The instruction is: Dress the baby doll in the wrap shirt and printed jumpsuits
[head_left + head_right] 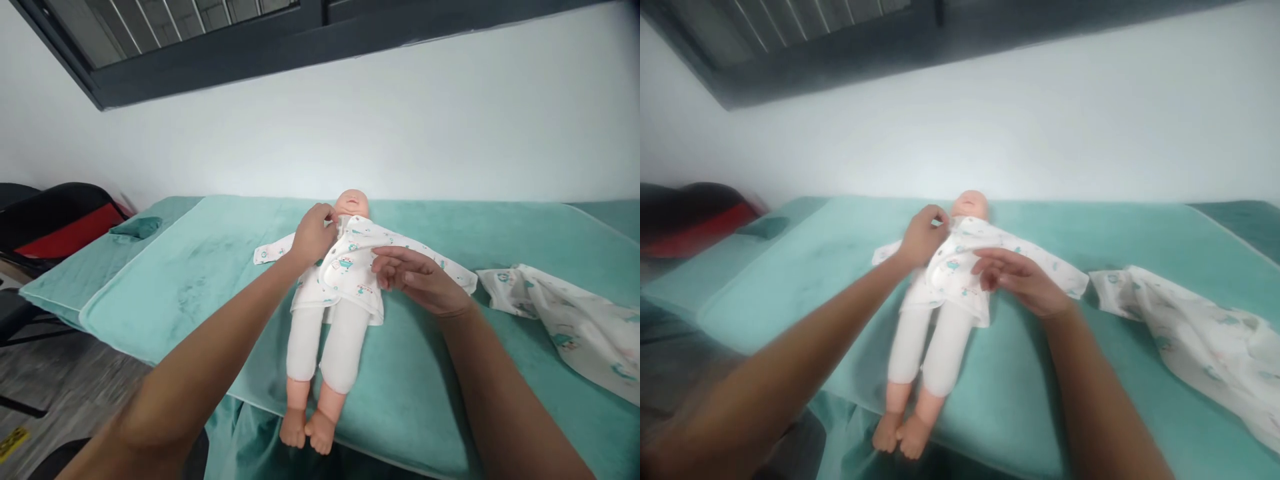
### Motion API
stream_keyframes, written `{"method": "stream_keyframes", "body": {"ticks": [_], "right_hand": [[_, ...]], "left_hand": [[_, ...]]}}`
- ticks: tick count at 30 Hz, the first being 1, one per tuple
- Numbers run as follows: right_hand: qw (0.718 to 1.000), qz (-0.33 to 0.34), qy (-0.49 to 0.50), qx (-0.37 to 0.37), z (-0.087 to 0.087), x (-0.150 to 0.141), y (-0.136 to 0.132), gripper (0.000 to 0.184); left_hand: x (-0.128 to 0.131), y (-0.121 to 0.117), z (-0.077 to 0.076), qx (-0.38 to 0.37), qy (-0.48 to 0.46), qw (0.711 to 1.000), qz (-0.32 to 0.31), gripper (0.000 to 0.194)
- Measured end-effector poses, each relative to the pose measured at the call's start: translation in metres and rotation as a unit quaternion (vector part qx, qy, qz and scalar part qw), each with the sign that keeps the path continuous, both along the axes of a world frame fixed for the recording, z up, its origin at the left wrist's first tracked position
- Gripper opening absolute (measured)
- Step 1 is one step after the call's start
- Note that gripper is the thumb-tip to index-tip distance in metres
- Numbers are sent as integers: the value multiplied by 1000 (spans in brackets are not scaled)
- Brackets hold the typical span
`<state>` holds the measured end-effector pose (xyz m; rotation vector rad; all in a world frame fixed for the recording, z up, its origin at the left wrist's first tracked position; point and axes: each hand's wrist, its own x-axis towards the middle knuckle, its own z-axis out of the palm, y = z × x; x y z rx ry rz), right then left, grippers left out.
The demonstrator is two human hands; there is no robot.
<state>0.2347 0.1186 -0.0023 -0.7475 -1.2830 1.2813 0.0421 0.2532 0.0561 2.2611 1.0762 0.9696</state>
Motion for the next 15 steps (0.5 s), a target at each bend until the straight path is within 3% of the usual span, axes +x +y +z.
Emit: {"method": "stream_keyframes", "body": {"ticks": [2, 5, 8, 12, 15], "right_hand": [[1000, -27, -11, -11, 1, -4, 2, 45], [998, -56, -29, -21, -2, -8, 5, 33], [991, -130, -26, -16, -10, -9, 11, 21], [950, -307, -57, 28, -19, -10, 20, 18], [926, -327, -169, 82, -21, -17, 21, 22]], "left_hand": [[-7, -17, -2, -33, -22, 999, 14, 3], [-18, -48, -1, -107, -7, 994, 33, 23], [-28, -72, -3, -138, 19, 990, 36, 24], [-41, -92, -8, -232, -63, 971, 3, 18], [-48, -106, -9, -320, -146, 936, -20, 22]]}}
